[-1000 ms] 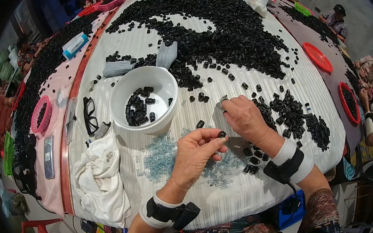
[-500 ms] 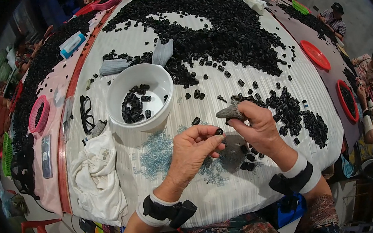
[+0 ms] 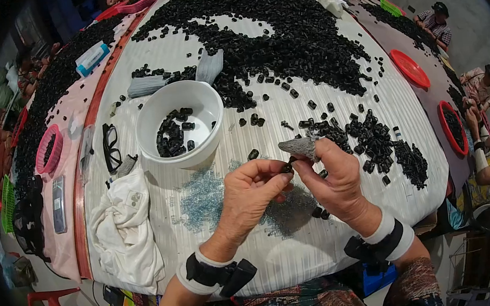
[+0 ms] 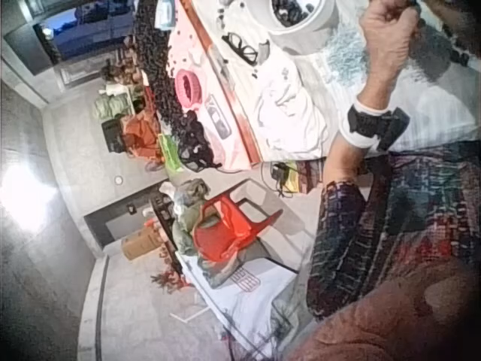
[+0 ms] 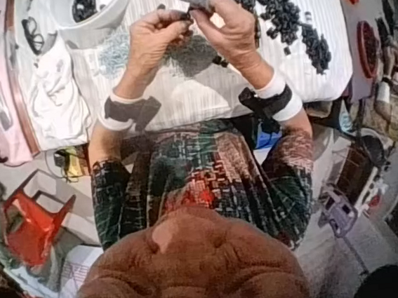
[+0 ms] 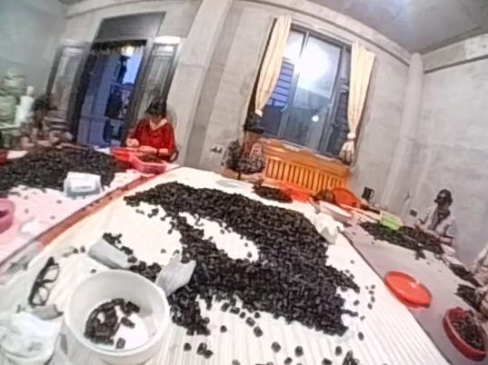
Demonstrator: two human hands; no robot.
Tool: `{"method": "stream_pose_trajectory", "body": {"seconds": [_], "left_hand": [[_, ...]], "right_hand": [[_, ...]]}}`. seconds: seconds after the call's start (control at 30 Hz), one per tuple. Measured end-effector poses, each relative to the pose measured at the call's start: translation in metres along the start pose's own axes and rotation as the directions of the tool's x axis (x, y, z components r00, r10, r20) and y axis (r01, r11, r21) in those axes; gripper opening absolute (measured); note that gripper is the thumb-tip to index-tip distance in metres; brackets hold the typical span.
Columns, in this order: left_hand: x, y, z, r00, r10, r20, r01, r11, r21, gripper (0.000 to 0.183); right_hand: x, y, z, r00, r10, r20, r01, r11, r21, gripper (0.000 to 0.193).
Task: The recorder sorts and assembles small black rubber or plastic shoe components on a table covered in a white cloth.
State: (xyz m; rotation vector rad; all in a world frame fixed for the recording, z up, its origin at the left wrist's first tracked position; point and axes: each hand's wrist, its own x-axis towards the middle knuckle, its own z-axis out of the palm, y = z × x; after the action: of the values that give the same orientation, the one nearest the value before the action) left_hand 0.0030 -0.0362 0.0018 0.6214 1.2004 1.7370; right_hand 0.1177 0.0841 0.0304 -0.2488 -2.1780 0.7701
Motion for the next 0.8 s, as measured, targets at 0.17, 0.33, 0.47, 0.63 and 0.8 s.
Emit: {"method": "stream_pose_trajectory", "body": {"seconds": [0.17, 0.33, 0.47, 0.63, 0.8], "left_hand": [[0.0004, -0.0031, -0.0005, 1.0, 0.014, -0.001, -0.014, 1.0, 0.007, 0.02], [-0.0006, -0.0015, 0.0008, 1.0, -0.006, -0.025, 0.008, 0.998, 0.056, 0.02], [-0.0008, -0.0003, 0.0029, 0.999, -0.008, -0.04, 0.011, 0.997, 0.07, 0.018], [-0.0001, -0.0042, 0.0026, 0.998, 0.02, -0.054, -0.015, 0.995, 0.095, 0.015], [0.0009, -0.0031, 0.0024, 0.999, -0.015, -0.049, 0.022, 0.989, 0.144, 0.015]], "right_hand": [[-0.0017, -0.0005, 0.0027, 1.0, -0.021, 0.004, 0.021, 0.999, -0.044, 0.02], [-0.0048, 0.0007, 0.0041, 0.999, -0.044, -0.001, 0.043, 0.994, -0.098, 0.02], [-0.0046, -0.0027, 0.0021, 0.997, -0.064, 0.031, 0.068, 0.989, -0.13, 0.02], [-0.0023, -0.0005, 0.0024, 0.998, -0.049, 0.039, 0.052, 0.995, -0.08, 0.017], [0.0002, 0.0, -0.0007, 0.989, -0.078, 0.122, 0.092, 0.989, -0.116, 0.015]]}}
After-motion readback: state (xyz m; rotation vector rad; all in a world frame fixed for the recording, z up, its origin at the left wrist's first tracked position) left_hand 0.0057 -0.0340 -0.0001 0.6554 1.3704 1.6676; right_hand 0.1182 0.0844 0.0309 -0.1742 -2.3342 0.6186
